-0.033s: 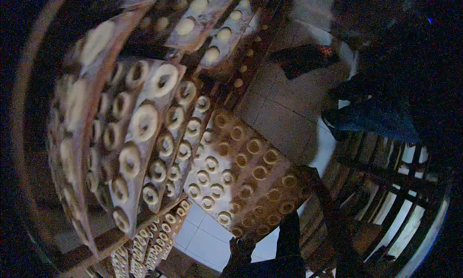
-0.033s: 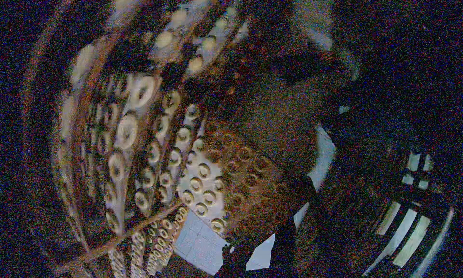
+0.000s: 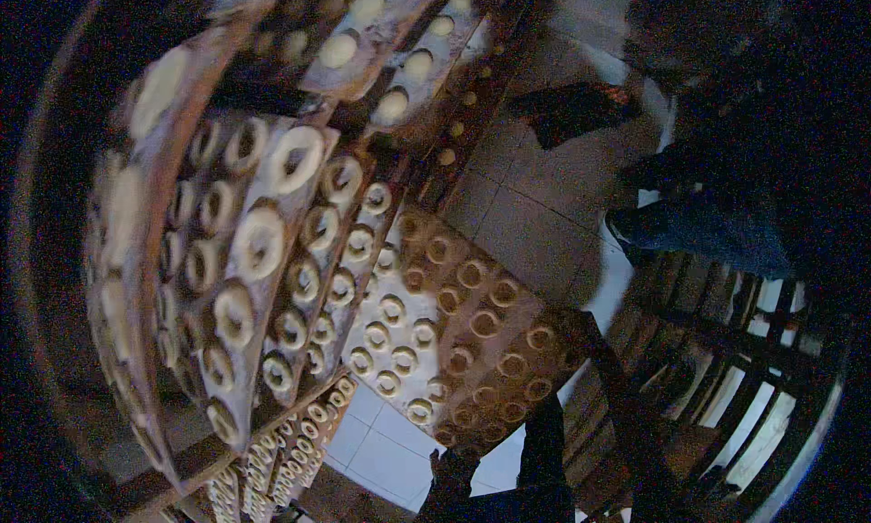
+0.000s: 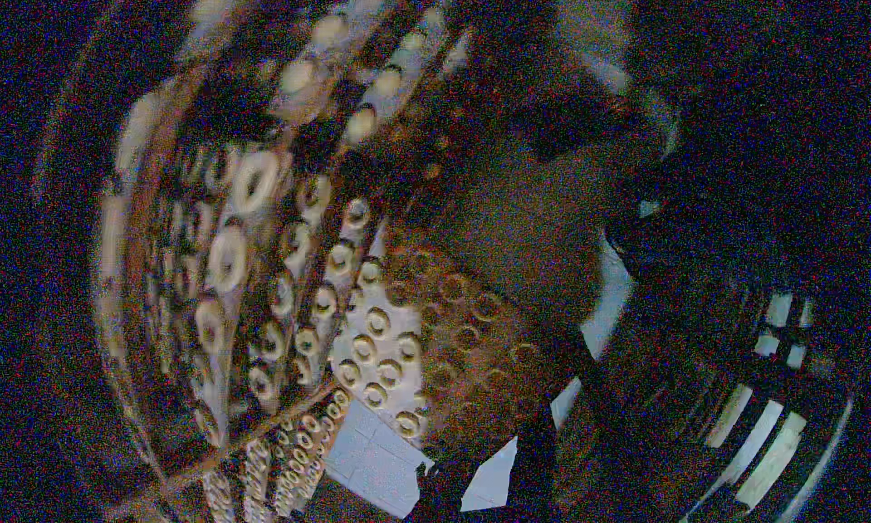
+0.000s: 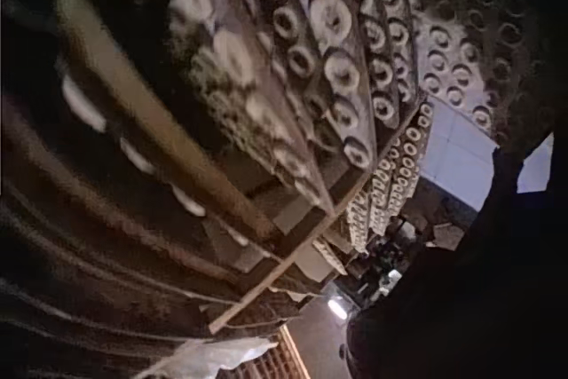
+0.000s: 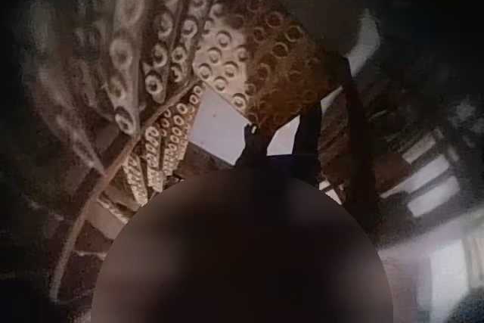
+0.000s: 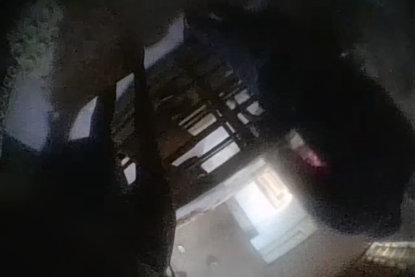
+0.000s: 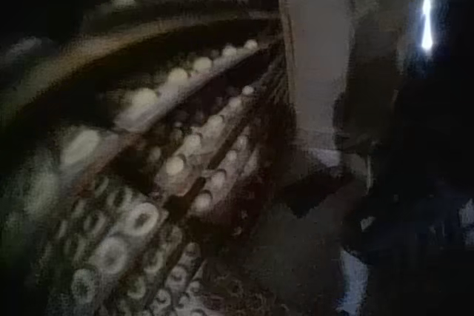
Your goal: The person shapes small dough pieces into ring forms by hand and places them on a wooden board. Other workers assist by rolling and arranging dough nearby. The shaped rings accumulate on the board throughout the clip.
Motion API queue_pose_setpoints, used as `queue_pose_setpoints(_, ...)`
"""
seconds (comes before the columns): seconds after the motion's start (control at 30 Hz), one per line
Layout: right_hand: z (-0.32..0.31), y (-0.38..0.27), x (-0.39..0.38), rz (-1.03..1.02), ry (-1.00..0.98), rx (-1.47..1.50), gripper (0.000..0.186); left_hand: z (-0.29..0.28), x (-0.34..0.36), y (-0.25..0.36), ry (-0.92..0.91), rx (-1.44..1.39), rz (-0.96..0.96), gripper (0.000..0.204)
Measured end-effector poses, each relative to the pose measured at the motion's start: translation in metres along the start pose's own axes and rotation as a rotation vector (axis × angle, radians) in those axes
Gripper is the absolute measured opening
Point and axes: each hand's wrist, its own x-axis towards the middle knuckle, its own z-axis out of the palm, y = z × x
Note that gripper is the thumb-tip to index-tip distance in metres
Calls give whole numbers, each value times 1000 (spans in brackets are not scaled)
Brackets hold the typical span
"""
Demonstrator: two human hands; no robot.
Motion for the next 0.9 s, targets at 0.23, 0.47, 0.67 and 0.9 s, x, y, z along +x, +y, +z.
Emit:
queue_pose_setpoints(0.23, -19, 2, 68, 58, -51, -39, 34, 43, 22, -20, 131, -312, -71, 54)
queue_pose_setpoints(0.47, -16, 16, 64, 164, -5, 40, 31, 82, 20, -2, 205, -568, -78, 57)
queue_pose_setpoints(0.67, 39, 21, 106, 53, 33, 159, 29, 111, 8, 43, 224, -860, -68, 59)
queue_pose_setpoints(0.9, 196, 20, 207, -280, -64, 279, 24, 79, 34, 146, -121, -1270, 76, 64)
